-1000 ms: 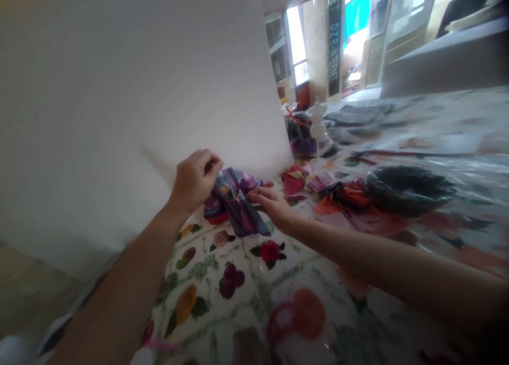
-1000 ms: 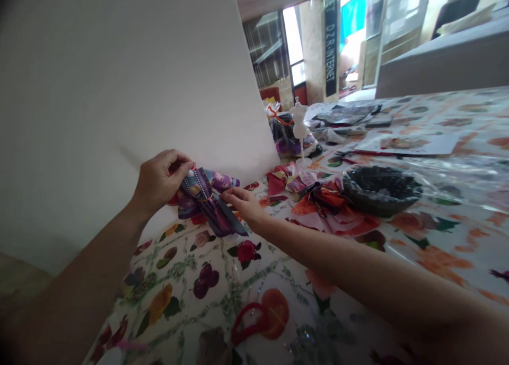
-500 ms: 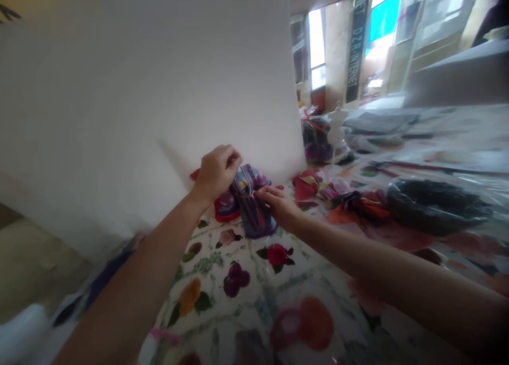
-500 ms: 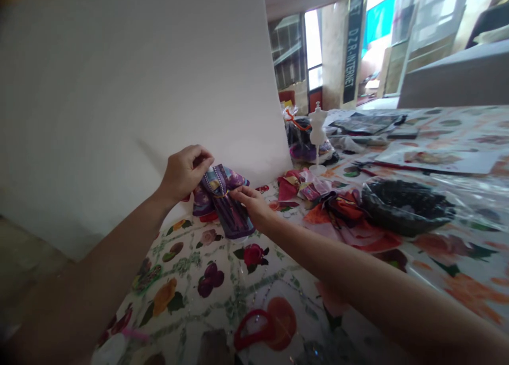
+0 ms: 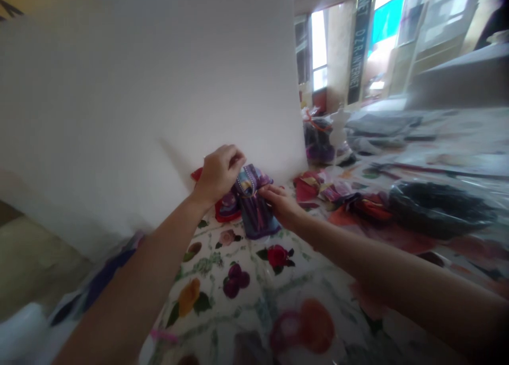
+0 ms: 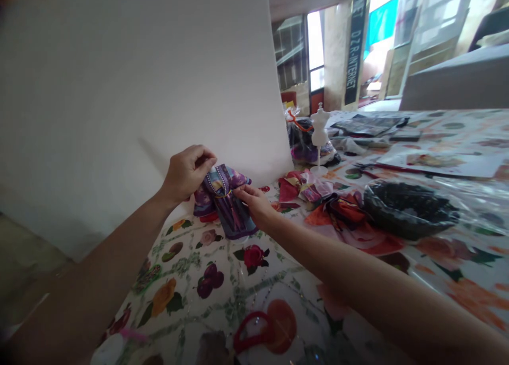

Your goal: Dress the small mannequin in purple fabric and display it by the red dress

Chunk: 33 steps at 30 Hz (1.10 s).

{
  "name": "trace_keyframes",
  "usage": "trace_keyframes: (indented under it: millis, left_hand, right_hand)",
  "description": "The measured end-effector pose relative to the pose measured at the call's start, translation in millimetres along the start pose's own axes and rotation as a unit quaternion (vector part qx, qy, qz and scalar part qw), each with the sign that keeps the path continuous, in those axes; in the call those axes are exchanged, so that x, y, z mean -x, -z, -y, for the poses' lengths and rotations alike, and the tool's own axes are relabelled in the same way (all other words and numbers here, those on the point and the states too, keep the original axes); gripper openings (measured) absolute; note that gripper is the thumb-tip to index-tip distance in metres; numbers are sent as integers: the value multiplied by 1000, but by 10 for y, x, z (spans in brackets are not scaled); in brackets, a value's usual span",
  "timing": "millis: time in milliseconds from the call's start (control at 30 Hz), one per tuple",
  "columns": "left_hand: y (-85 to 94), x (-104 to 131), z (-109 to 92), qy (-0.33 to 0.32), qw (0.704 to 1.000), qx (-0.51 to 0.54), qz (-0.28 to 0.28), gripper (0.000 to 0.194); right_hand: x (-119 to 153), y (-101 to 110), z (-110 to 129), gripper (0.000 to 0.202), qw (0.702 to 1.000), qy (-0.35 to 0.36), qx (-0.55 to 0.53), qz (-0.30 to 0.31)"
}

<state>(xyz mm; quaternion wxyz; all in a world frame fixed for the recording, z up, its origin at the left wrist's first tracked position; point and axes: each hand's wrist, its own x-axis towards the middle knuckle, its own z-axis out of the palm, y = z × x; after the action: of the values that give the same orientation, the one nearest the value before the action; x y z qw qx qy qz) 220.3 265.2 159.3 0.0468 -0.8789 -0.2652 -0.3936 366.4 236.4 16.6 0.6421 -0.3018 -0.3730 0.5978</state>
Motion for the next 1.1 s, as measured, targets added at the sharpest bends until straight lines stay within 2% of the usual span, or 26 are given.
trace_keyframes:
  millis: [233, 400, 567, 700, 767, 933, 1100]
  left_hand:
    - [-1, 12, 1, 6, 1000, 8, -5, 9]
    - [3, 25, 30, 13, 1000, 1, -7, 9]
    - [6, 42, 38, 22, 1000, 15, -12, 9]
    - [16, 48, 34, 52, 997, 49, -5, 8]
    - [24, 46, 36, 70, 995, 68, 0, 10]
    - [44, 47, 32, 111, 988, 105, 2, 17]
    - [64, 82, 36, 124, 984, 129, -4, 18]
  right_hand:
    - [-21, 7, 15, 34, 999, 9, 47, -24]
    - [20, 61, -10, 28, 994, 24, 76, -73]
    - [171, 95, 118, 18, 981, 96, 126, -116]
    - [276, 41, 331, 11, 954, 206, 201, -85]
    - [287, 0, 424, 12, 947, 230, 214, -61]
    - [210, -113, 563, 16, 946, 213, 245, -3]
    - [65, -168, 606, 17, 934, 213, 288, -6]
